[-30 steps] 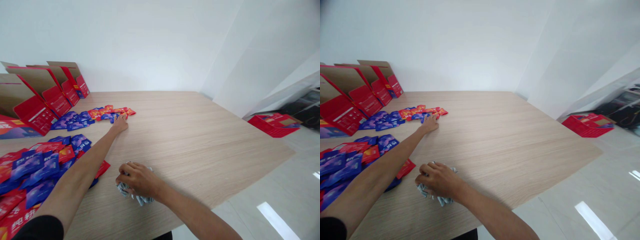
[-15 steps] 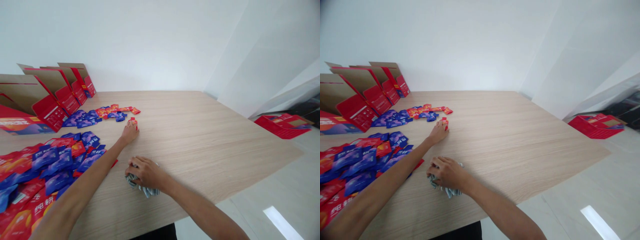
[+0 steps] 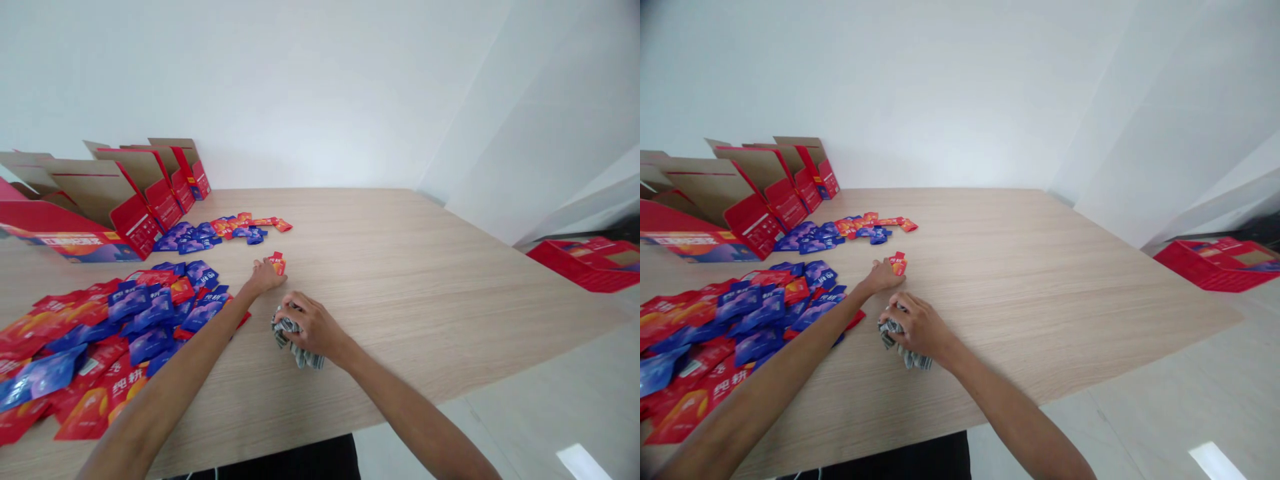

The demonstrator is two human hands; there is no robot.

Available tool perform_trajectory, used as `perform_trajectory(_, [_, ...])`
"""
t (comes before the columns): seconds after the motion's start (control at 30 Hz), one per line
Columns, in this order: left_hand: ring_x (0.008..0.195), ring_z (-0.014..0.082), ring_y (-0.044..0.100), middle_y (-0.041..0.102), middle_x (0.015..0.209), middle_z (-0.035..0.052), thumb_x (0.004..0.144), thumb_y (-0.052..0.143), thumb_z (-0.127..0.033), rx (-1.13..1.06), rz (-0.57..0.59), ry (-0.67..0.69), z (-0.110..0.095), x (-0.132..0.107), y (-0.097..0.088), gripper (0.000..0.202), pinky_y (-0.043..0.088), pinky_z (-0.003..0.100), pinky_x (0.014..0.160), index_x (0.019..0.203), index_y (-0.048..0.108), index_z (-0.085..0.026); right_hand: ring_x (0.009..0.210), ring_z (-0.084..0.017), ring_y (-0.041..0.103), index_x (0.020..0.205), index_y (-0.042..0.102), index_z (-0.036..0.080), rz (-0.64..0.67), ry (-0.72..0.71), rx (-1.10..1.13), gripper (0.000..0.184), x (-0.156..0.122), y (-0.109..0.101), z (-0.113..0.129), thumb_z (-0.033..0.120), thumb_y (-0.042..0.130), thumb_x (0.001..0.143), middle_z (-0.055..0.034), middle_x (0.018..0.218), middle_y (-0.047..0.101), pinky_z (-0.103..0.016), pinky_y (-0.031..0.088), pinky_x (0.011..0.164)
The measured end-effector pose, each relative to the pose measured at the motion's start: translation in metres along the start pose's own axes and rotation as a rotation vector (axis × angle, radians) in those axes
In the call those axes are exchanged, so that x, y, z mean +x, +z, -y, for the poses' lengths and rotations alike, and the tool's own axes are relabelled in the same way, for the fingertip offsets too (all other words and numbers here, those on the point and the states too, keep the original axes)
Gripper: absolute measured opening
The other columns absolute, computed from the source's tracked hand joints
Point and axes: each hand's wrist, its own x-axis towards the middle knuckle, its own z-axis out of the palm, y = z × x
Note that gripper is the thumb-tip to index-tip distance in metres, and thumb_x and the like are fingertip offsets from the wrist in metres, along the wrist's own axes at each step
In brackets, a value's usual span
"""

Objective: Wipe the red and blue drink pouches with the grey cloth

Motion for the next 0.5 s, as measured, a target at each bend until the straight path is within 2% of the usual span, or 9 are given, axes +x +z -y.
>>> perform_trajectory(0.13, [0.115, 0.0271, 0.066, 0.064, 0.134, 0.0121, 0.096, 0.067, -0.038, -0.189, 0.057, -0.037, 0.007, -0.002, -0.012, 0.041, 0.058, 0.050, 0.095, 0.132, 0.062, -0.018, 0.096, -0.021, 0.063, 0.100, 0.068, 0.022, -0.110, 0.022, 0.065, 0.020, 0.000, 0.000, 0.002, 0.009, 0.072, 0.084, -0.0067, 0.106, 0.059, -0.031, 0.056, 0.087])
perform_trajectory(0.23, [0.108, 0.0246, 0.067, 0.066, 0.126, 0.0106, 0.096, 0.067, -0.039, -0.405, 0.047, -0.033, 0.012, -0.020, -0.018, 0.037, 0.058, 0.046, 0.091, 0.126, 0.064, -0.017, 0.096, -0.020, 0.062, 0.100, 0.068, 0.022, -0.221, 0.073, 0.144, 0.023, 0.000, -0.001, 0.004, 0.006, 0.065, 0.084, -0.0066, 0.106, 0.058, -0.032, 0.055, 0.087])
perform_trajectory(0.3, [0.092, 0.0206, 0.067, 0.069, 0.105, 0.0073, 0.101, 0.055, -0.041, -0.588, 0.058, -0.012, 0.014, -0.044, -0.018, 0.030, 0.057, 0.040, 0.082, 0.111, 0.066, -0.015, 0.097, -0.020, 0.062, 0.100, 0.068, 0.023, -0.314, 0.096, 0.199, 0.024, 0.000, -0.003, 0.006, 0.006, 0.062, 0.083, -0.0061, 0.104, 0.058, -0.032, 0.055, 0.089])
perform_trajectory(0.4, [0.067, 0.0173, 0.057, 0.058, 0.071, 0.0015, 0.101, 0.030, -0.042, -0.883, 0.107, 0.022, 0.017, -0.094, -0.008, 0.043, 0.052, 0.032, 0.067, 0.084, 0.061, -0.018, 0.097, -0.021, 0.062, 0.101, 0.066, 0.023, -0.419, 0.113, 0.253, 0.022, 0.002, -0.007, 0.009, 0.010, 0.063, 0.084, -0.0056, 0.102, 0.058, -0.034, 0.055, 0.090])
perform_trajectory(0.5, [0.065, 0.0186, 0.053, 0.054, 0.066, 0.0008, 0.090, 0.034, -0.053, -1.129, 0.113, 0.035, 0.021, -0.148, 0.009, 0.041, 0.051, 0.032, 0.064, 0.075, 0.055, -0.022, 0.097, -0.022, 0.062, 0.101, 0.066, 0.023, -0.445, 0.101, 0.281, 0.019, 0.003, -0.010, 0.013, 0.013, 0.063, 0.085, -0.0059, 0.102, 0.059, -0.035, 0.055, 0.089])
